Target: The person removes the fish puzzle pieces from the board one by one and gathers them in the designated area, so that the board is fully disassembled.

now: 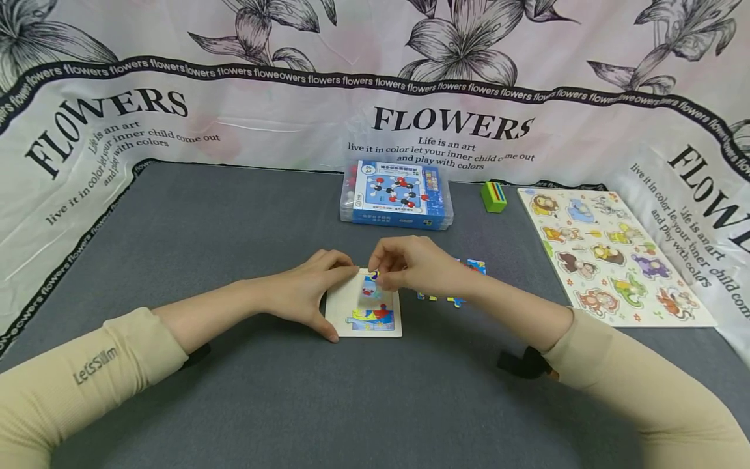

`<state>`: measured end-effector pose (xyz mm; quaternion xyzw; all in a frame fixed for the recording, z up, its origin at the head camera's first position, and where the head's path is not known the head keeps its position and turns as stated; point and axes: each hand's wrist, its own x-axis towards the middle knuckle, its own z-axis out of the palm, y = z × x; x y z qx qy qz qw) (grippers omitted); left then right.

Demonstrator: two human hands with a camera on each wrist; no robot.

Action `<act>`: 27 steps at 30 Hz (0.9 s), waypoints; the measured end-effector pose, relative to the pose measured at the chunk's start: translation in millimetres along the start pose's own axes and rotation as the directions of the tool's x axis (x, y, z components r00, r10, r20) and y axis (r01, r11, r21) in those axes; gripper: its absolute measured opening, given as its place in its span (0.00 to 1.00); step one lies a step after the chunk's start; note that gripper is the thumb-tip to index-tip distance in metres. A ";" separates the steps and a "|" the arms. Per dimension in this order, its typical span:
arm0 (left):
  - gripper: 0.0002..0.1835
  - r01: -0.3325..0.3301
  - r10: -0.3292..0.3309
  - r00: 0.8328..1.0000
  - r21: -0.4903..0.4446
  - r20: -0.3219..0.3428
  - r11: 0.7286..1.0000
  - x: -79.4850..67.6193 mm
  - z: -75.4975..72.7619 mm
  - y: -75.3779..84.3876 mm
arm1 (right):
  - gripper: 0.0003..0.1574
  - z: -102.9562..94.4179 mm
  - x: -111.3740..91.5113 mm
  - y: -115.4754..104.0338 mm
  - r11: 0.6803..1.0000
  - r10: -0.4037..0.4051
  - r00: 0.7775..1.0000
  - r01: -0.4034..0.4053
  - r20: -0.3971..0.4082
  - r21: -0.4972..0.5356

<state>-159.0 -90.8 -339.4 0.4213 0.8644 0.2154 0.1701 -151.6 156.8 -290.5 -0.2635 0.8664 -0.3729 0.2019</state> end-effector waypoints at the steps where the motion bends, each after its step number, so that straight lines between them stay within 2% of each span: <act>1: 0.59 0.002 -0.002 1.000 0.004 0.002 1.000 0.2 0.1 0.1 | 0.09 -2.7 -2.2 2.5 1.000 0.006 1.000 -0.006 -0.005 0.000; 14: 0.60 0.005 -0.005 1.000 0.016 -0.010 1.000 0.3 2.6 0.5 | 0.07 -24.2 -34.5 32.5 0.995 0.085 0.996 -0.087 -0.030 -0.049; 23: 0.60 0.011 -0.011 1.000 0.010 -0.007 1.000 0.1 5.1 3.7 | 0.06 -25.5 -50.3 51.4 0.988 0.141 0.990 -0.142 -0.020 -0.057; 27: 0.60 0.015 -0.015 1.000 0.015 -0.009 1.000 -0.8 6.4 4.6 | 0.06 -23.8 -53.3 53.9 0.989 0.140 0.990 -0.140 -0.012 -0.044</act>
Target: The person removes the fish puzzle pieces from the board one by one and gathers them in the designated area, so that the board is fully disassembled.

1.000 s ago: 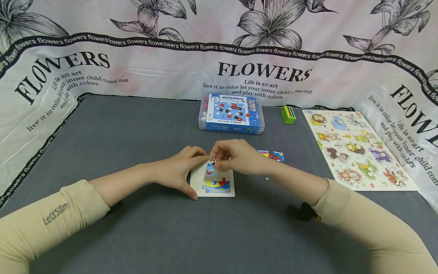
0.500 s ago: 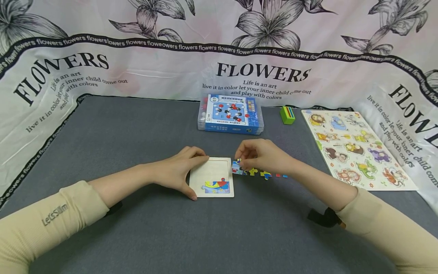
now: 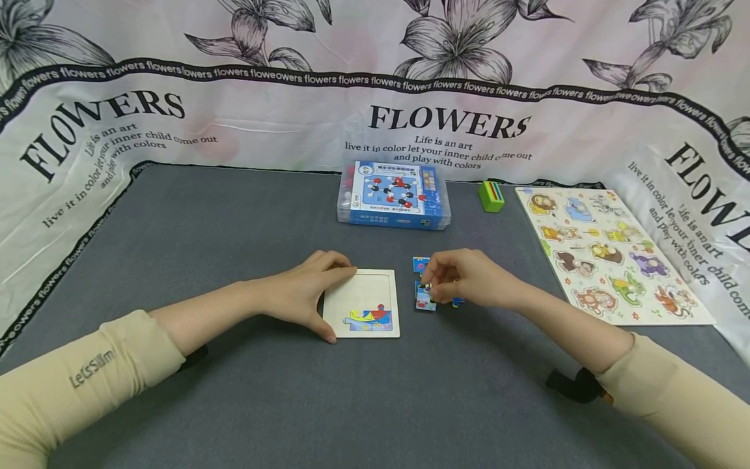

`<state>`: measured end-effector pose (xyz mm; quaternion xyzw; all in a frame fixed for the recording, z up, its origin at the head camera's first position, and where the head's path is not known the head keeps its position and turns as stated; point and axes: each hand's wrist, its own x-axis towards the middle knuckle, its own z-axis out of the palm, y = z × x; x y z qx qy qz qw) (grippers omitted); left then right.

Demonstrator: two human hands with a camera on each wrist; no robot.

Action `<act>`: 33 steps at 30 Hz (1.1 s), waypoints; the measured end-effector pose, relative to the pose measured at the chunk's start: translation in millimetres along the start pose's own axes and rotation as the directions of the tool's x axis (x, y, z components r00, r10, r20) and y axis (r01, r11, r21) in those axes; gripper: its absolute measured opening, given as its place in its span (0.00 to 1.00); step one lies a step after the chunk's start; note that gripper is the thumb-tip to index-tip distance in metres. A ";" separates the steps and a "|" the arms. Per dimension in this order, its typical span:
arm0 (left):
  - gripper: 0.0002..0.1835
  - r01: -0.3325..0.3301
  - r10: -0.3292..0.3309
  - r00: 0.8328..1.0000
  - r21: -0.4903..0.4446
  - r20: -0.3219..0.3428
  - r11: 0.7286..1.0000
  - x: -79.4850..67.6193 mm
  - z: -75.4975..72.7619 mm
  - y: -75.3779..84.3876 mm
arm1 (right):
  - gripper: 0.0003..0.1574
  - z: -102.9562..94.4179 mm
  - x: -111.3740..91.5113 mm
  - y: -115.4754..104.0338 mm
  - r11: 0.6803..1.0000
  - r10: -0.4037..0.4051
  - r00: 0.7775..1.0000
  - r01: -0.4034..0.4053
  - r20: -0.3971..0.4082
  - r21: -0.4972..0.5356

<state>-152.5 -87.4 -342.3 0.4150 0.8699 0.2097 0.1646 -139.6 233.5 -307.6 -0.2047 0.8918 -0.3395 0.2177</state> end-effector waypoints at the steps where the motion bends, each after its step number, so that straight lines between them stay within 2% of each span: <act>1: 0.60 0.003 -0.003 1.000 0.000 0.001 1.000 -0.3 -0.1 0.1 | 0.06 0.4 -0.3 -0.1 1.000 -0.003 1.000 0.003 0.002 -0.001; 16: 0.60 -0.006 0.006 1.000 -0.008 -0.004 1.000 -0.2 -1.0 1.3 | 0.06 5.1 -1.5 5.3 0.997 -0.038 0.993 0.030 0.112 0.069; 33: 0.59 0.002 -0.002 1.000 -0.002 0.001 1.000 -0.2 -1.7 1.1 | 0.06 8.4 1.0 5.2 0.999 -0.024 0.997 0.026 0.074 -0.032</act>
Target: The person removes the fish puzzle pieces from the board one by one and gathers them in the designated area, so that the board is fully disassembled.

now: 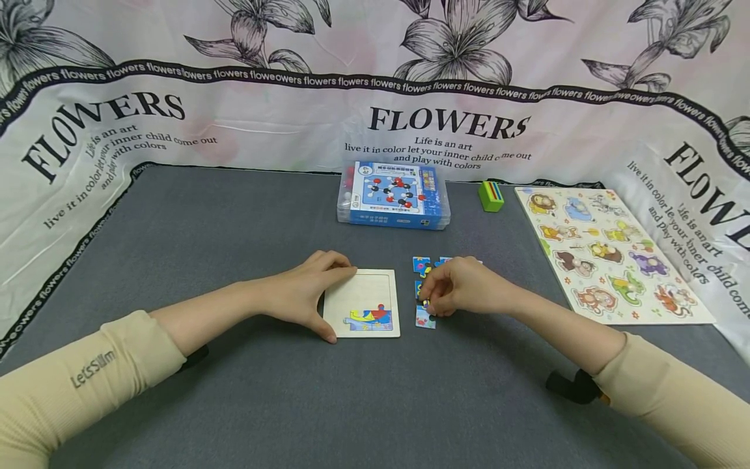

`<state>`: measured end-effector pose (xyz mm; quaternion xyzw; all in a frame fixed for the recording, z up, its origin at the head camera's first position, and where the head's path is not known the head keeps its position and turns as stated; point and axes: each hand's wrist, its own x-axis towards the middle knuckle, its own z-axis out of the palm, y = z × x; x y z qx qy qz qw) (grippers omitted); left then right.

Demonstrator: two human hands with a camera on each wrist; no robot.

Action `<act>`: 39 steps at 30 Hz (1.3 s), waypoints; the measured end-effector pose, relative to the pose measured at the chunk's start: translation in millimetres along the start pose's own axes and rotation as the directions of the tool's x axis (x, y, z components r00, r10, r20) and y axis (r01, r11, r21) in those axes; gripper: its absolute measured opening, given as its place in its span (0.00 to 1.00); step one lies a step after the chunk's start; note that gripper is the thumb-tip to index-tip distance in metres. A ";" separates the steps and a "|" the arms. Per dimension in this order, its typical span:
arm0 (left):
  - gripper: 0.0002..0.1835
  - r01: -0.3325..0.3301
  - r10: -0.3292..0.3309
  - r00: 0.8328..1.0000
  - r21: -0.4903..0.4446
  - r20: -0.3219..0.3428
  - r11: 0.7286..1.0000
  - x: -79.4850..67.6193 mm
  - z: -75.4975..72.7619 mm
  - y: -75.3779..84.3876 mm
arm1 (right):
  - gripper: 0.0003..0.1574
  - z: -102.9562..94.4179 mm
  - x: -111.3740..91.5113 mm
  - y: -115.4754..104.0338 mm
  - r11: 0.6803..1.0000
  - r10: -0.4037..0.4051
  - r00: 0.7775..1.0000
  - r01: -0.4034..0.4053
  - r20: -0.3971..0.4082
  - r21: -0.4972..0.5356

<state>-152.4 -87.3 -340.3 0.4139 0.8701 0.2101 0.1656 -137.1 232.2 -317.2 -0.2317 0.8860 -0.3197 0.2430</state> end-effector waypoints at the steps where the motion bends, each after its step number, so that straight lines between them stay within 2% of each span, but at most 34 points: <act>1: 0.59 0.000 0.000 1.000 0.001 -0.001 1.000 0.1 0.1 -0.1 | 0.06 0.2 0.0 -0.2 1.000 -0.002 1.000 0.002 0.000 -0.002; 16: 0.59 -0.001 0.001 1.000 0.006 -0.007 1.000 0.1 1.1 -1.2 | 0.06 2.4 2.0 -0.7 1.000 -0.023 1.000 0.022 -0.011 -0.001; 24: 0.60 -0.005 0.005 1.000 0.011 -0.007 1.000 0.3 0.9 -1.2 | 0.04 2.4 3.5 -3.8 0.998 -0.037 0.998 0.035 -0.054 -0.047; 30: 0.60 -0.006 0.007 1.000 0.009 -0.006 1.000 0.5 0.6 -1.2 | 0.05 3.2 8.4 -14.0 0.997 -0.045 0.997 0.041 -0.065 -0.064; 39: 0.60 -0.004 0.004 1.000 -0.004 -0.003 1.000 0.2 0.2 -0.6 | 0.06 12.7 23.5 -33.3 0.992 -0.110 0.993 0.107 -0.039 -0.072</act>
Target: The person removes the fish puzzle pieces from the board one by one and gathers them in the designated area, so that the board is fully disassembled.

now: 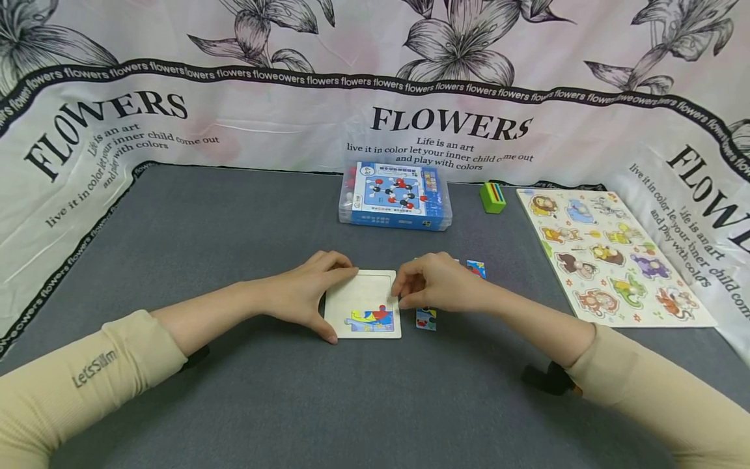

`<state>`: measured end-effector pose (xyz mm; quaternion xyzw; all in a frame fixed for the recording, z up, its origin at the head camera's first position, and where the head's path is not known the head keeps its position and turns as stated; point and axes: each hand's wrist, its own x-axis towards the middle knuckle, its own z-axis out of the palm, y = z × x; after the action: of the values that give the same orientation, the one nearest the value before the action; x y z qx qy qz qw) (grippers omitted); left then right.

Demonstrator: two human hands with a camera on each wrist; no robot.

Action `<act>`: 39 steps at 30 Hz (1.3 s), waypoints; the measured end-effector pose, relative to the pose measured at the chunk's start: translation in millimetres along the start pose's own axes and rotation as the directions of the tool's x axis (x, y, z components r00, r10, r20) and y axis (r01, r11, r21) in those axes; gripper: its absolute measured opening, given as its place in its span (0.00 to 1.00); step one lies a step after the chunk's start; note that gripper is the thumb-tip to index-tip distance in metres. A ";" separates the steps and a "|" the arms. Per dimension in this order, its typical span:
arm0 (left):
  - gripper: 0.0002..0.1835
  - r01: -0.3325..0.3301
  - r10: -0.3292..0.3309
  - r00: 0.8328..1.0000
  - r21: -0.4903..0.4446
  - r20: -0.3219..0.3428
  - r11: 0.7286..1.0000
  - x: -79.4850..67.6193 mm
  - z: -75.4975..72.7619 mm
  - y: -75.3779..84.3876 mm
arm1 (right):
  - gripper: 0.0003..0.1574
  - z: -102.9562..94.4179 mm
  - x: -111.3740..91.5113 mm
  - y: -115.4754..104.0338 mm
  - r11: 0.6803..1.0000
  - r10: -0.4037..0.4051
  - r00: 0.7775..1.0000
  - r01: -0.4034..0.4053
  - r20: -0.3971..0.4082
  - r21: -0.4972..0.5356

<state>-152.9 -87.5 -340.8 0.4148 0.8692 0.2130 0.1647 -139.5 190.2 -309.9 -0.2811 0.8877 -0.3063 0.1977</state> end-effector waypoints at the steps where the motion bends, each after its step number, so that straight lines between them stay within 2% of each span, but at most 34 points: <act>1: 0.60 0.001 -0.001 1.000 -0.002 0.001 1.000 0.0 0.0 -0.2 | 0.06 1.6 2.2 -2.1 1.000 -0.006 1.000 0.006 0.007 0.004; 8: 0.59 -0.008 0.008 1.000 -0.005 0.001 1.000 -0.4 0.5 -1.7 | 0.06 13.8 16.2 -15.1 0.998 -0.052 0.997 0.051 0.052 0.028; 15: 0.59 -0.016 0.016 1.000 -0.006 0.001 1.000 -0.5 0.6 -2.6 | 0.07 22.9 23.9 -25.5 0.999 -0.053 0.996 0.053 0.075 0.005; 26: 0.59 -0.031 0.031 1.000 -0.011 -0.007 0.999 -0.5 0.4 -4.6 | 0.17 31.0 27.0 -26.3 0.996 -0.082 0.990 0.084 0.114 -0.006; 39: 0.59 -0.033 0.033 0.999 -0.008 -0.011 0.999 -1.5 0.2 -3.9 | 0.17 33.9 27.9 -23.4 0.992 -0.112 0.987 0.118 0.118 -0.044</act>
<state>-154.5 -90.8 -342.8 0.4272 0.8622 0.2214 0.1582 -134.2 143.0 -324.4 -0.3540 0.8647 -0.2777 0.2235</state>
